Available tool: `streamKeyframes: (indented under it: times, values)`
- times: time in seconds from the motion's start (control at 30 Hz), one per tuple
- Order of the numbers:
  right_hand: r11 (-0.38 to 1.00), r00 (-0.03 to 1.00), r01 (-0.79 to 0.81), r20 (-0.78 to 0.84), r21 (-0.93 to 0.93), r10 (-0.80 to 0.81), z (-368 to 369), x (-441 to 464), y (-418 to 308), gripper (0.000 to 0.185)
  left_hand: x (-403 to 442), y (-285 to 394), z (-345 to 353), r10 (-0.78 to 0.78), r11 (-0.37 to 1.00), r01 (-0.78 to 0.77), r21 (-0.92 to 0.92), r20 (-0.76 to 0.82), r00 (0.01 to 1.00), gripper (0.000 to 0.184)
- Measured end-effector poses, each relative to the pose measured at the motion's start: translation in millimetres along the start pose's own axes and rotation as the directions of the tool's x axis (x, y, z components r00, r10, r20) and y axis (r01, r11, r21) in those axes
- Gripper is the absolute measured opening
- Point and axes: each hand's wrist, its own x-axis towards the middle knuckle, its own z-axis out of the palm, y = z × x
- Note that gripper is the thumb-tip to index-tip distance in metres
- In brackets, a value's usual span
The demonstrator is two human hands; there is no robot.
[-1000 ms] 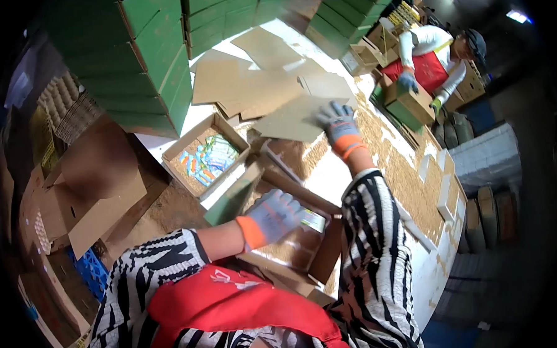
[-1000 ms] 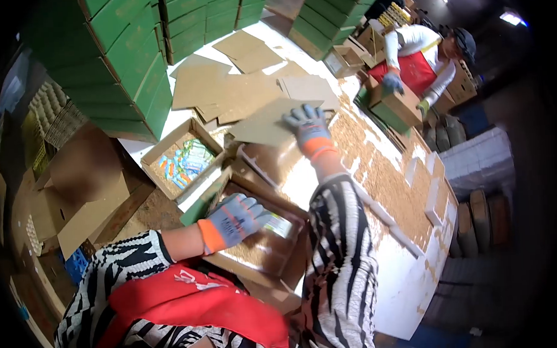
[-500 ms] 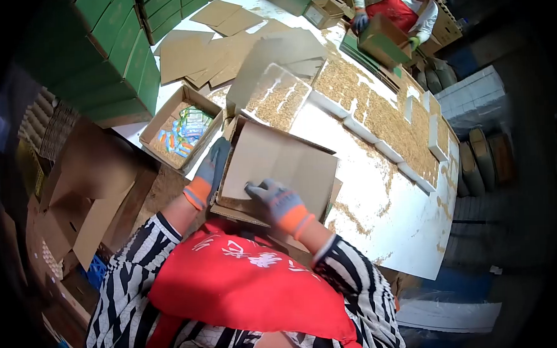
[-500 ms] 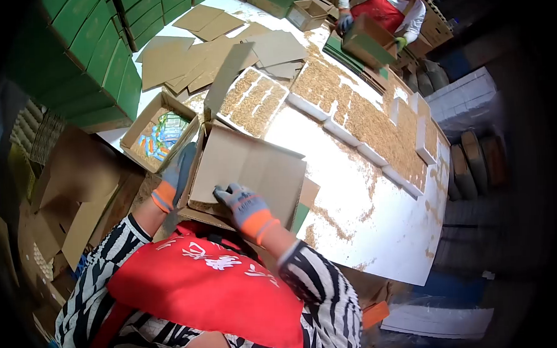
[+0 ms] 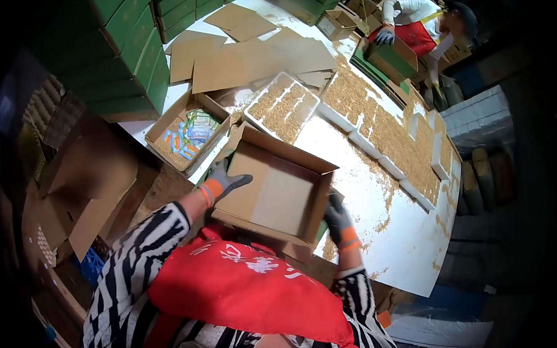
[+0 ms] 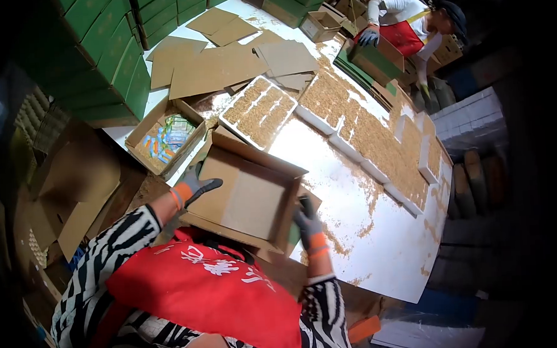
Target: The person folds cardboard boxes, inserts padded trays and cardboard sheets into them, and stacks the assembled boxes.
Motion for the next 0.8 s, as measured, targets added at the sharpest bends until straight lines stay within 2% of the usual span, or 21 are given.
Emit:
streamKeyframes:
  times: [0.03,0.07,0.13,0.2,0.23,0.27,0.3,0.33,0.37,0.4,0.47,0.53,0.6,0.63,0.67,0.7,0.73,0.77,0.8]
  values:
    - [0.984,0.998,-0.038,-0.058,-0.175,0.028,25,4,6,0.057,-2,13,0,-0.029,0.998,0.029,-0.054,-0.007,1.000,0.111]
    - [0.936,0.992,-0.092,-0.116,-0.339,0.056,52,6,9,0.057,2,15,-2,-0.009,0.997,0.014,-0.079,0.058,0.998,0.111]
    - [0.876,0.968,0.136,-0.125,-0.462,-0.216,51,30,55,0.053,-1,17,-6,0.008,0.995,0.009,-0.101,0.158,0.987,0.113]
    - [0.945,0.984,0.108,-0.101,-0.309,-0.146,54,9,26,0.049,-14,30,-15,0.002,0.998,0.010,-0.057,0.213,0.977,0.116]
    - [0.969,0.989,0.101,-0.083,-0.225,-0.123,57,5,13,0.047,-30,56,-22,0.106,0.984,-0.075,-0.164,0.195,0.975,0.115]
    - [0.960,0.984,0.111,-0.106,-0.256,-0.142,50,8,27,0.046,-31,50,-20,0.135,0.988,-0.121,-0.091,0.166,0.977,0.114]
    - [0.947,0.978,0.138,-0.112,-0.290,-0.177,36,15,47,0.046,-36,59,-20,0.096,0.978,-0.067,-0.195,0.145,0.985,0.111]
    - [0.953,0.996,0.082,-0.013,-0.293,-0.090,22,24,57,0.046,-40,69,-20,0.085,0.966,-0.054,-0.252,0.113,0.990,0.106]
    - [0.968,0.992,0.118,0.061,-0.220,-0.107,26,7,27,0.046,-49,83,-21,0.090,0.956,-0.068,-0.285,0.064,0.994,0.100]
    - [0.985,0.979,0.174,0.108,0.018,-0.175,26,0,18,0.047,-55,96,-27,0.098,0.950,-0.068,-0.306,0.083,0.992,0.098]
    - [0.890,0.991,0.005,0.117,0.457,-0.066,12,11,29,0.049,-48,76,-22,0.097,0.953,-0.080,-0.292,0.044,0.994,0.089]
    - [0.813,0.982,0.020,0.141,0.582,-0.125,22,14,-1,0.053,-49,95,-42,0.019,0.913,0.001,-0.408,0.044,0.999,0.091]
    - [0.724,0.959,0.020,0.193,0.690,-0.210,40,21,-41,0.057,-58,124,-89,0.230,0.628,-0.107,-0.771,0.053,0.972,0.087]
    - [0.654,0.933,0.012,0.227,0.756,-0.280,57,19,-72,0.058,-11,75,-110,0.378,0.784,-0.392,-0.480,-0.131,0.916,0.073]
    - [0.583,0.904,-0.007,0.254,0.812,-0.344,79,16,-103,0.059,5,64,-146,0.318,0.466,-0.365,-0.806,-0.233,0.919,0.052]
    - [0.619,0.885,0.183,0.146,0.764,-0.442,95,31,-121,0.065,-38,123,-187,0.432,0.448,-0.680,-0.580,-0.525,0.733,0.058]
    - [0.472,0.783,-0.058,0.333,0.880,-0.525,96,57,-132,0.067,-36,126,-226,0.608,0.142,-0.869,-0.473,-0.652,0.454,0.055]
    - [0.509,0.708,-0.089,0.414,0.856,-0.572,119,48,-176,0.069,-52,138,-277,0.487,0.243,-0.908,-0.340,-0.767,0.418,0.049]
    - [0.551,0.622,-0.109,0.489,0.828,-0.612,142,38,-220,0.072,-65,148,-326,0.512,0.392,-0.920,-0.019,-0.826,0.236,0.044]
